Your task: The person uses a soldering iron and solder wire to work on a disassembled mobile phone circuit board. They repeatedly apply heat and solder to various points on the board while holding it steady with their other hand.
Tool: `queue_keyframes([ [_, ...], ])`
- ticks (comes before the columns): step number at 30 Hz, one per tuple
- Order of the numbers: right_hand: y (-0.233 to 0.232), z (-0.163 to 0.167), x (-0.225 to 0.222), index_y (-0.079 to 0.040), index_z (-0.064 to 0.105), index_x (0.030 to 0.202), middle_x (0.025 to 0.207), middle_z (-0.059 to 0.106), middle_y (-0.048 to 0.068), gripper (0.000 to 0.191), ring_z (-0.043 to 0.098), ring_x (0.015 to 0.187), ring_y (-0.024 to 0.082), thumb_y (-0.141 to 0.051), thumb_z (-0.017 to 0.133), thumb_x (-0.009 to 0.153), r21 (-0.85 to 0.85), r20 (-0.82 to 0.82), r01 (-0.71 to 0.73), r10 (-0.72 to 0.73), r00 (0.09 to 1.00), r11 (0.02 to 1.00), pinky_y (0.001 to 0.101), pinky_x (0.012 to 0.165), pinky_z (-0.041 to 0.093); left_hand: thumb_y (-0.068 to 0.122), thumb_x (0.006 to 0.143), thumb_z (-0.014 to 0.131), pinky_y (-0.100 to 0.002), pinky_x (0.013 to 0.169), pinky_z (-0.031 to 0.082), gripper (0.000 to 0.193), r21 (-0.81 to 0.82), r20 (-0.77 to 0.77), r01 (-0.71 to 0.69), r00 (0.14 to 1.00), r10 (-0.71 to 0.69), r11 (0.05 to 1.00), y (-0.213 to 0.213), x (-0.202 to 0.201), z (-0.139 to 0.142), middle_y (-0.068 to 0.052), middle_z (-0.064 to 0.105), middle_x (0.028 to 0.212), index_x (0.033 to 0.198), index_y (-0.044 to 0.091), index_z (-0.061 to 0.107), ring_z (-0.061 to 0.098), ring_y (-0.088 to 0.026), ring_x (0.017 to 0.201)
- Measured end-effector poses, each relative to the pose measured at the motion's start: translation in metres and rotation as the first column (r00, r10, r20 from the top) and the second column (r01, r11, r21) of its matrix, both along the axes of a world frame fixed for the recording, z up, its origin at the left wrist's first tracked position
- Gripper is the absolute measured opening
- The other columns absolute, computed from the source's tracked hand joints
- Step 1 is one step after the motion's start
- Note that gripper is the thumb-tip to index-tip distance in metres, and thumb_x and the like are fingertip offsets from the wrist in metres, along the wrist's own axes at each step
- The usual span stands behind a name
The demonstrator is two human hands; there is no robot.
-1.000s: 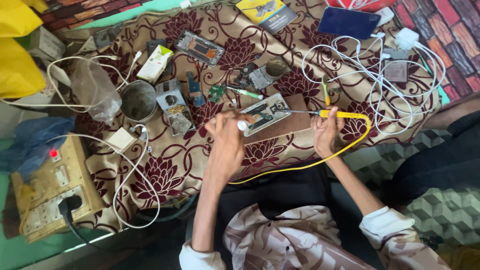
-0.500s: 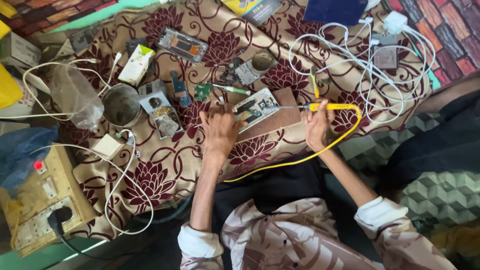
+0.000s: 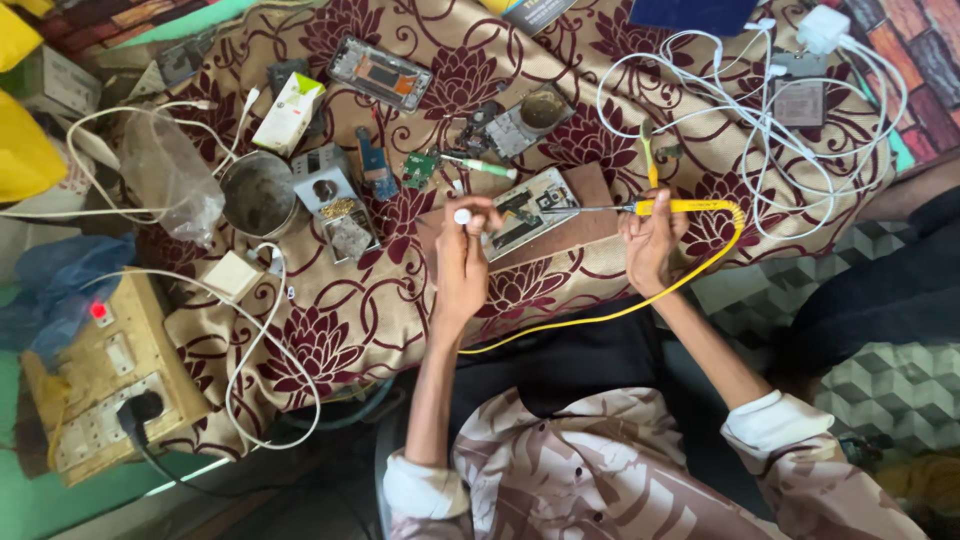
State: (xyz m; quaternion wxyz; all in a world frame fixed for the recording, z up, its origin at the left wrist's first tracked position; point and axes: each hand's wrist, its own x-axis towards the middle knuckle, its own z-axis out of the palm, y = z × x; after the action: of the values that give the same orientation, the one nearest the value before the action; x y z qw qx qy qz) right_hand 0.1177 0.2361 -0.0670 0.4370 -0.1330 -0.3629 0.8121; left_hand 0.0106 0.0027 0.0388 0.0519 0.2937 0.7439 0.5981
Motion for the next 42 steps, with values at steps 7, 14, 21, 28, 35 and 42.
queue_keyframes([
  [7, -0.003, 0.002, -0.002, -0.008, 0.053, 0.107, 0.076, 0.049, 0.002, 0.027, 0.049, 0.059, 0.012, -0.034, 0.060, 0.108, -0.034, 0.054, 0.016, -0.014, 0.998, 0.999, 0.0279, 0.053, 0.041, 0.011, 0.111, 0.044, -0.034, 0.095, 0.053, 0.016, 0.455, -0.010, 0.042, 0.999, -0.042, 0.890, 0.030, -0.009, -0.037, -0.013, 0.068, 0.115, 0.121, 0.000, 0.050, 0.067, -0.019, 0.100],
  [14, -0.004, 0.004, -0.001, -0.003, 0.056, 0.104, 0.074, 0.051, 0.004, 0.032, 0.048, 0.055, 0.013, -0.034, 0.058, 0.111, 0.157, 0.068, 0.019, -0.030, 0.997, 0.987, 0.0291, 0.049, 0.043, 0.022, 0.116, 0.040, -0.035, 0.093, 0.053, 0.025, 0.458, -0.001, -0.023, 1.000, 0.026, 0.889, 0.034, -0.017, -0.057, -0.011, 0.067, 0.098, 0.129, 0.002, 0.046, 0.066, -0.018, 0.095],
  [21, -0.006, 0.004, 0.000, -0.003, 0.055, 0.108, 0.075, 0.050, 0.004, 0.032, 0.049, 0.057, 0.014, -0.034, 0.056, 0.111, 0.117, 0.050, 0.009, -0.015, 0.999, 0.993, 0.0296, 0.051, 0.044, 0.033, 0.115, 0.036, -0.033, 0.086, 0.053, 0.034, 0.430, -0.040, 0.081, 0.997, -0.071, 0.899, 0.036, -0.019, -0.059, -0.010, 0.070, 0.097, 0.131, 0.004, 0.044, 0.067, -0.017, 0.091],
  [28, -0.006, 0.001, 0.001, -0.004, 0.054, 0.110, 0.077, 0.049, 0.004, 0.033, 0.049, 0.060, 0.013, -0.038, 0.055, 0.110, 0.077, 0.038, 0.004, -0.007, 0.999, 0.997, 0.0295, 0.053, 0.044, 0.028, 0.117, 0.038, -0.031, 0.083, 0.049, 0.030, 0.441, -0.047, 0.034, 0.999, -0.015, 0.897, 0.019, -0.009, -0.048, -0.012, 0.070, 0.098, 0.131, 0.002, 0.046, 0.063, -0.017, 0.089],
  [35, -0.006, 0.001, -0.001, -0.005, 0.055, 0.112, 0.078, 0.048, 0.003, 0.036, 0.048, 0.060, 0.014, -0.040, 0.060, 0.109, 0.055, 0.047, 0.021, -0.024, 0.999, 0.998, 0.0302, 0.055, 0.044, 0.008, 0.109, 0.039, -0.031, 0.077, 0.054, 0.023, 0.176, -0.113, 0.097, 0.991, -0.078, 0.980, 0.001, -0.010, -0.032, -0.012, 0.072, 0.098, 0.128, 0.000, 0.049, 0.068, -0.018, 0.086],
  [42, -0.007, 0.006, 0.000, -0.003, 0.055, 0.110, 0.075, 0.047, 0.003, 0.037, 0.049, 0.058, 0.014, -0.040, 0.059, 0.109, 0.078, 0.058, 0.028, -0.033, 0.998, 0.997, 0.0300, 0.051, 0.043, 0.011, 0.115, 0.035, -0.035, 0.088, 0.056, 0.021, 0.326, -0.164, 0.058, 0.986, -0.004, 0.943, 0.015, -0.012, -0.027, -0.015, 0.071, 0.106, 0.127, 0.000, 0.048, 0.070, -0.022, 0.096],
])
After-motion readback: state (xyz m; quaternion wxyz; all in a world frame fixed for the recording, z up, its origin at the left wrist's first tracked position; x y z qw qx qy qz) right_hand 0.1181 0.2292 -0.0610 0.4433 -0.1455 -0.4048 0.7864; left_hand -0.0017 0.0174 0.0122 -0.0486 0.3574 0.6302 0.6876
